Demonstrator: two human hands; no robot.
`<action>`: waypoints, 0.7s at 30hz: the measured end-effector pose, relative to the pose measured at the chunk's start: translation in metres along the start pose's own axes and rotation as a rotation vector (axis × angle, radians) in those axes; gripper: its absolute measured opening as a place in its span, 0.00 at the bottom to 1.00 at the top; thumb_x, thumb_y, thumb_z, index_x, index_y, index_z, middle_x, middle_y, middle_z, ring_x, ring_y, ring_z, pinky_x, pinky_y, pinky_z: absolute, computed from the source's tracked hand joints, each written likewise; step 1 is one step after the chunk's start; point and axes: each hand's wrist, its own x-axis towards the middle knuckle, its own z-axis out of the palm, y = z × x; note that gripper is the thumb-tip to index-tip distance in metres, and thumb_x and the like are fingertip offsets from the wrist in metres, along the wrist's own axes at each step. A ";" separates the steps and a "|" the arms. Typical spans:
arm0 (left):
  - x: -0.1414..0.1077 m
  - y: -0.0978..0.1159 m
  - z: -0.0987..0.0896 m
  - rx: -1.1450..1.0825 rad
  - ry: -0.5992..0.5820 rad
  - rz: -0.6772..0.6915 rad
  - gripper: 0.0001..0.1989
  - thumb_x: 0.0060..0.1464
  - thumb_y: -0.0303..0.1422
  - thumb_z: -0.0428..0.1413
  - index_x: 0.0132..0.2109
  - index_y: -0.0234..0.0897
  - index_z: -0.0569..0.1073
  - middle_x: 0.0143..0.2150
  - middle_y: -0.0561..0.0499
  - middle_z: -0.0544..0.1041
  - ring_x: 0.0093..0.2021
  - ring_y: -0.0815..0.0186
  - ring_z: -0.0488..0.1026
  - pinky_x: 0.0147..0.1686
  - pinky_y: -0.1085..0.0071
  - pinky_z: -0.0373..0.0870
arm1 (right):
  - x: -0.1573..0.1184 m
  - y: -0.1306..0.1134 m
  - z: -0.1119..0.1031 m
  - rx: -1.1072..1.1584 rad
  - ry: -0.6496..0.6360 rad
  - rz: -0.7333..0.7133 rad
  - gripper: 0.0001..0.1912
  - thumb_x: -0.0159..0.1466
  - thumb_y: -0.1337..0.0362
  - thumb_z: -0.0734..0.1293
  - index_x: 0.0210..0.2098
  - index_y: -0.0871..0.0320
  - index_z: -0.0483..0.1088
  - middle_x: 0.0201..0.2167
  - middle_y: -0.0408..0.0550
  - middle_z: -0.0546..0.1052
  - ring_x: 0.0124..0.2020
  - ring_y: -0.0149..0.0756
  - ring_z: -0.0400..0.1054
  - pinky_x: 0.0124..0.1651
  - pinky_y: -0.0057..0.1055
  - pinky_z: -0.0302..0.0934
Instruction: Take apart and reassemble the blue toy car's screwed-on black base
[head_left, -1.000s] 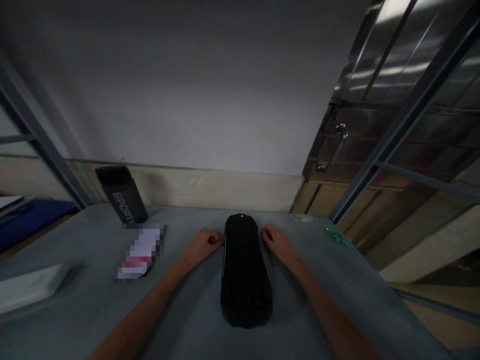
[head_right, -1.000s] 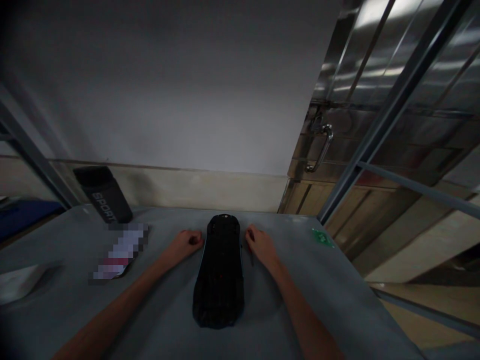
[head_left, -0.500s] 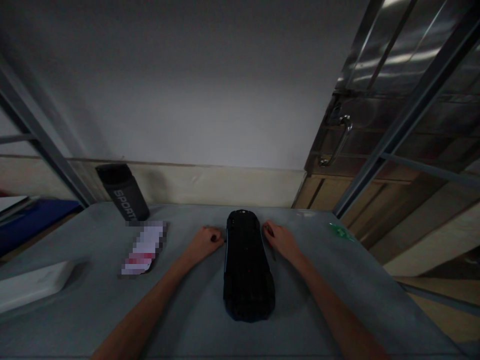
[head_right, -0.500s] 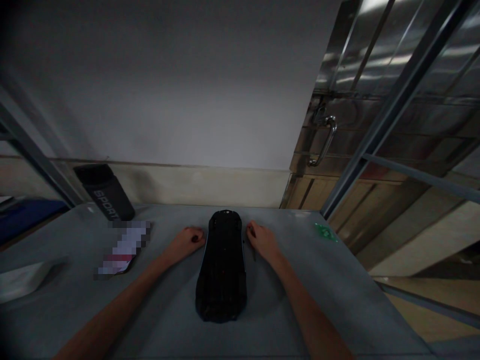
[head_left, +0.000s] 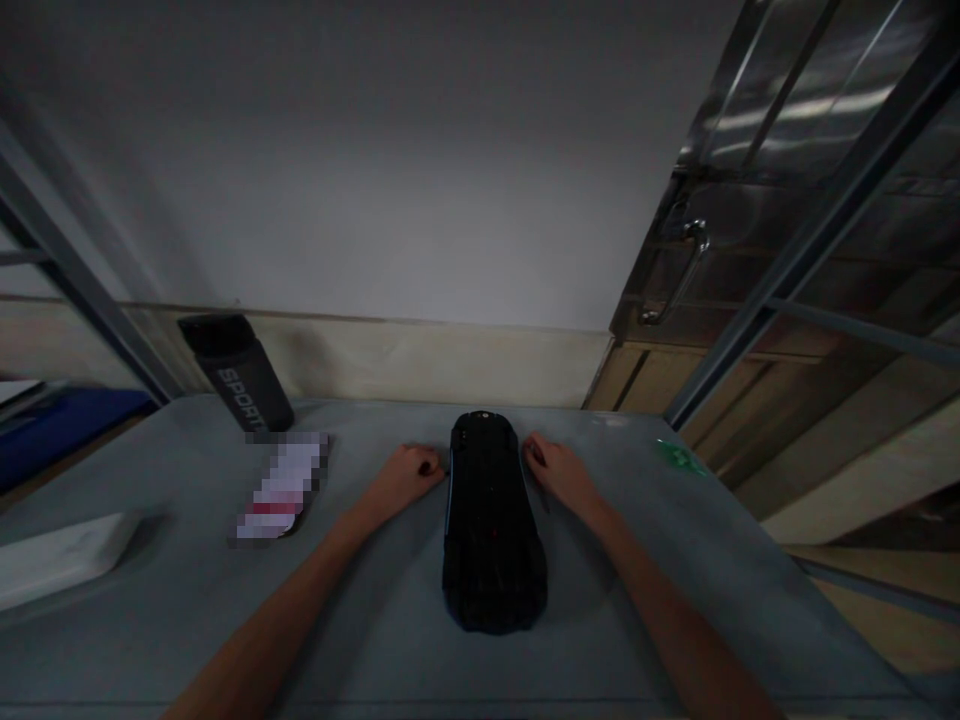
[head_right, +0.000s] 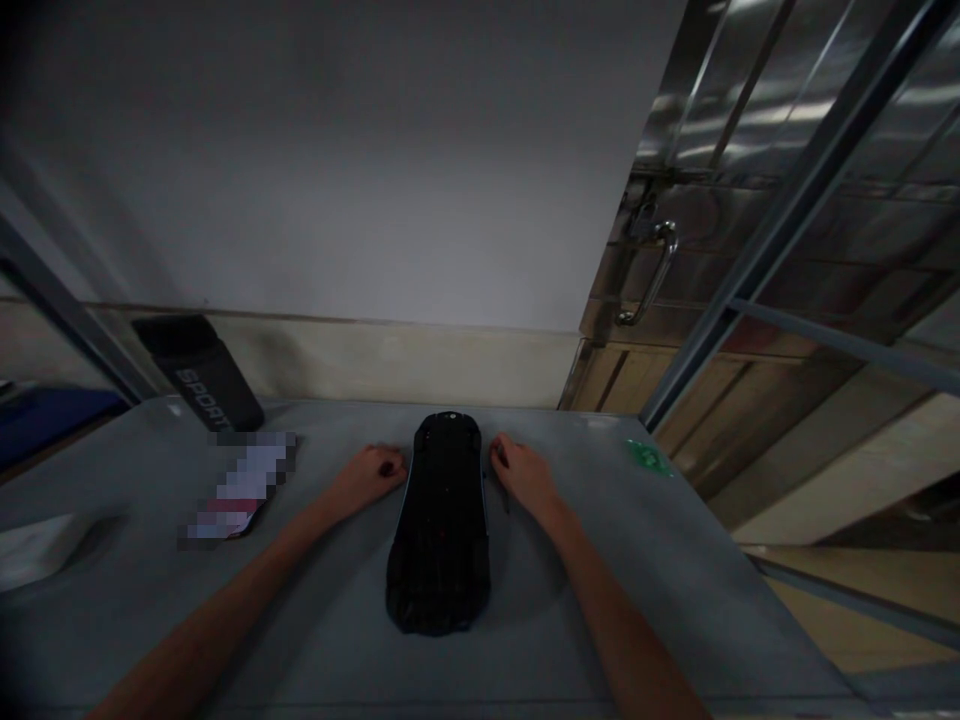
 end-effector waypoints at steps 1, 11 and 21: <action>0.000 0.000 0.000 0.002 -0.002 -0.001 0.16 0.57 0.27 0.54 0.23 0.41 0.59 0.26 0.55 0.65 0.30 0.64 0.66 0.40 0.66 0.59 | 0.000 0.000 0.000 -0.001 -0.001 -0.001 0.11 0.77 0.63 0.60 0.48 0.55 0.75 0.35 0.49 0.82 0.35 0.40 0.75 0.38 0.33 0.57; 0.001 -0.001 0.000 0.042 -0.003 0.002 0.18 0.59 0.26 0.56 0.23 0.41 0.61 0.27 0.55 0.68 0.31 0.65 0.67 0.40 0.68 0.62 | -0.001 0.000 -0.001 -0.018 -0.005 -0.012 0.12 0.77 0.63 0.60 0.50 0.55 0.74 0.37 0.49 0.83 0.36 0.40 0.76 0.39 0.33 0.58; 0.002 -0.001 0.001 0.091 -0.012 -0.001 0.17 0.60 0.25 0.55 0.24 0.40 0.62 0.27 0.55 0.68 0.31 0.66 0.68 0.37 0.70 0.61 | 0.000 0.002 0.003 -0.038 0.027 -0.017 0.09 0.76 0.64 0.62 0.49 0.53 0.75 0.34 0.46 0.82 0.34 0.38 0.75 0.37 0.31 0.58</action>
